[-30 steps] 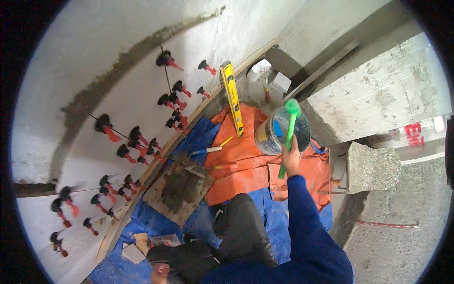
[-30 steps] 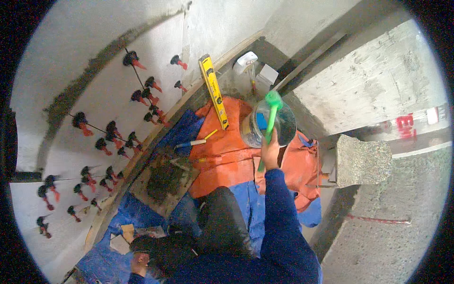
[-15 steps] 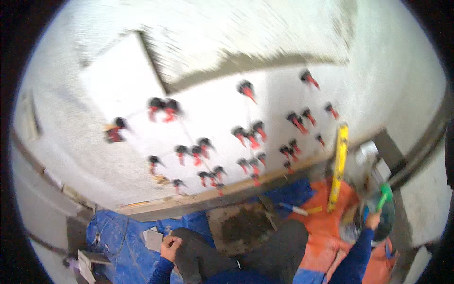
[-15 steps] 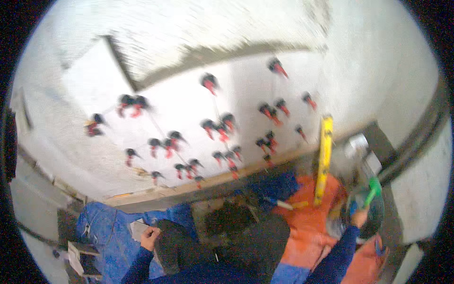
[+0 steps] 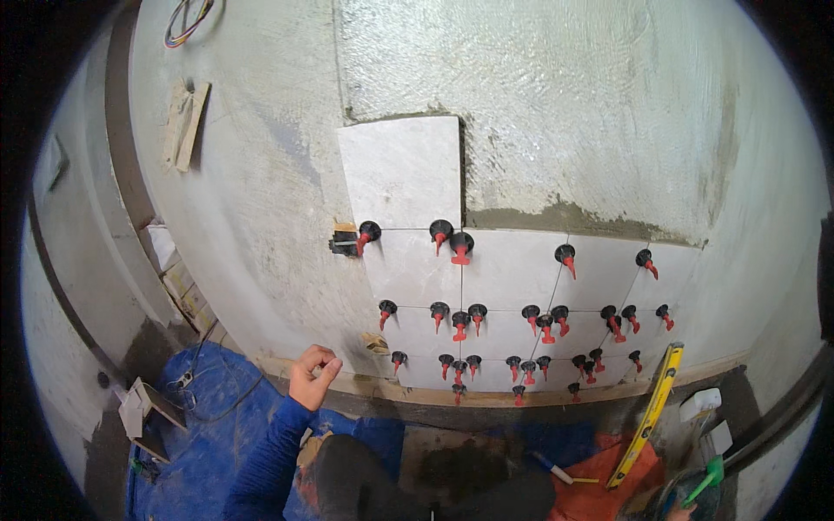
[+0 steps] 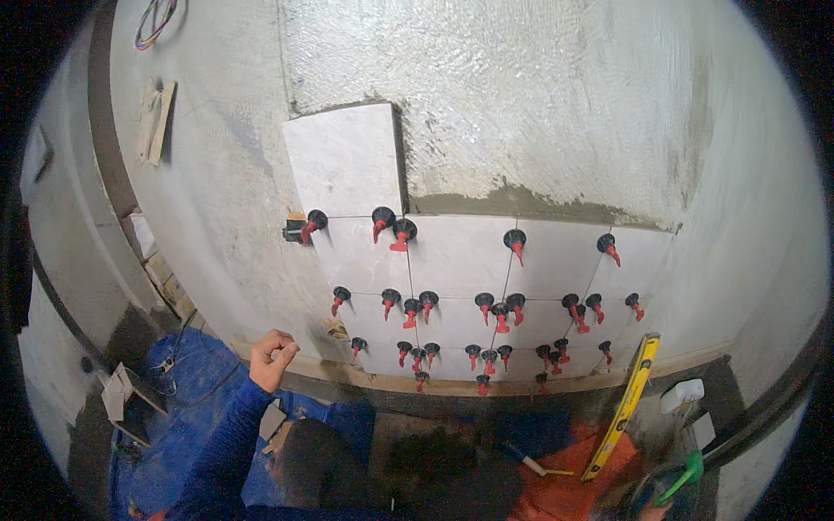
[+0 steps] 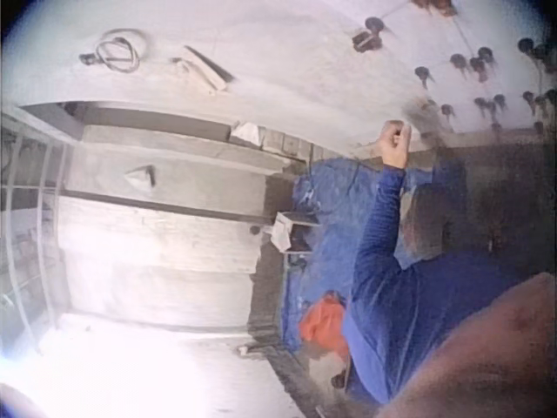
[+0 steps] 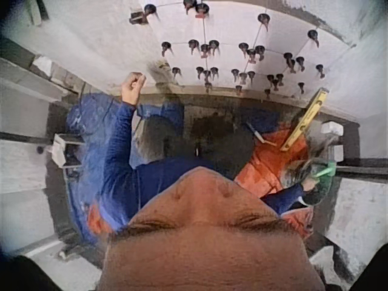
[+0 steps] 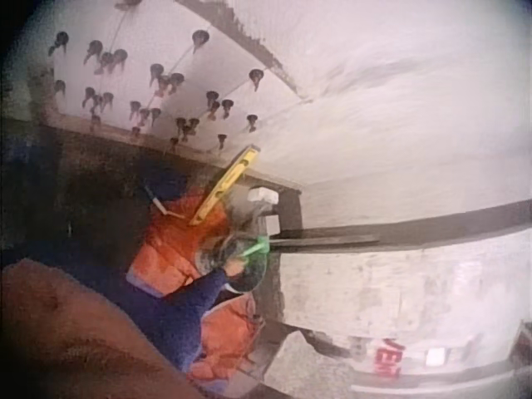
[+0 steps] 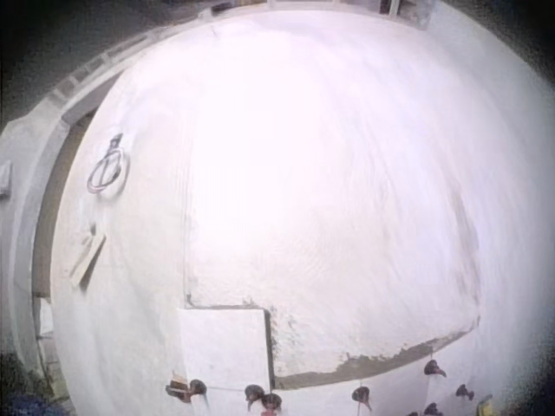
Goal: The person applies adhesive to a wall section using a trowel, places a white tile, and secures it with red tile leveling clips. They use a spirit level to check alignment and a rubber mallet to tap the tile into place.
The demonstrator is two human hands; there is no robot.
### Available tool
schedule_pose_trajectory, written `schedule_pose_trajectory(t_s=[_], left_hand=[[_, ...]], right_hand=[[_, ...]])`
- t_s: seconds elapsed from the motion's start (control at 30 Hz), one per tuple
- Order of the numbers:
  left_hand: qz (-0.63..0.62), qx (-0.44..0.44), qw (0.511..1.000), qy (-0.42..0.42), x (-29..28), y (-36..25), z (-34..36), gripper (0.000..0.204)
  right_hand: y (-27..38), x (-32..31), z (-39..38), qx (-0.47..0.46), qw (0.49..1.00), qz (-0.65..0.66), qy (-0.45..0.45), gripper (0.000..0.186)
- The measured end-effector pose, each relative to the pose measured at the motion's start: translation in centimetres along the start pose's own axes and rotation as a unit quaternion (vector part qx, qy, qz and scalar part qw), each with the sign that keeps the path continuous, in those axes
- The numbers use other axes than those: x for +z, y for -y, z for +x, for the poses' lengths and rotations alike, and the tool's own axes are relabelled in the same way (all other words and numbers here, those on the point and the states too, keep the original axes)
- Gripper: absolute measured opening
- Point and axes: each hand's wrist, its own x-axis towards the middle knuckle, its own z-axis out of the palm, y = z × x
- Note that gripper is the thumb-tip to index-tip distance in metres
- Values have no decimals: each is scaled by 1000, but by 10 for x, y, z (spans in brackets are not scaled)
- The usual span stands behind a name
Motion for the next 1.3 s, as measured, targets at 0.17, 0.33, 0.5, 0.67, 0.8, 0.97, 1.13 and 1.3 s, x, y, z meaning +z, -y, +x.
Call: schedule_pose_trajectory(t_s=[0.17,0.33,0.5,0.67,0.8,0.97,1.13,1.3], left_hand=[[-34,41,996,-68,0,-3,25,18],[-5,123,985,-118,11,-1,62,14],[-45,100,982,-154,32,17,103,17],[25,125,964,-233,51,35,112,23],[16,122,964,-236,55,42,113,23],[34,133,961,-239,56,45,114,23],[26,120,964,-234,56,43,113,23],[7,113,973,-202,45,36,111,21]], right_hand=[[97,-61,-56,-93,969,61,-221,37],[232,-93,-154,-166,922,342,-70,48],[341,-99,-288,-86,794,557,229,42],[358,-86,-360,-225,791,440,361,39],[353,-74,-369,-251,805,329,425,35],[358,-70,-372,-276,799,276,457,30],[359,-80,-376,-280,801,309,430,28],[411,-158,-346,-327,800,369,341,28]])
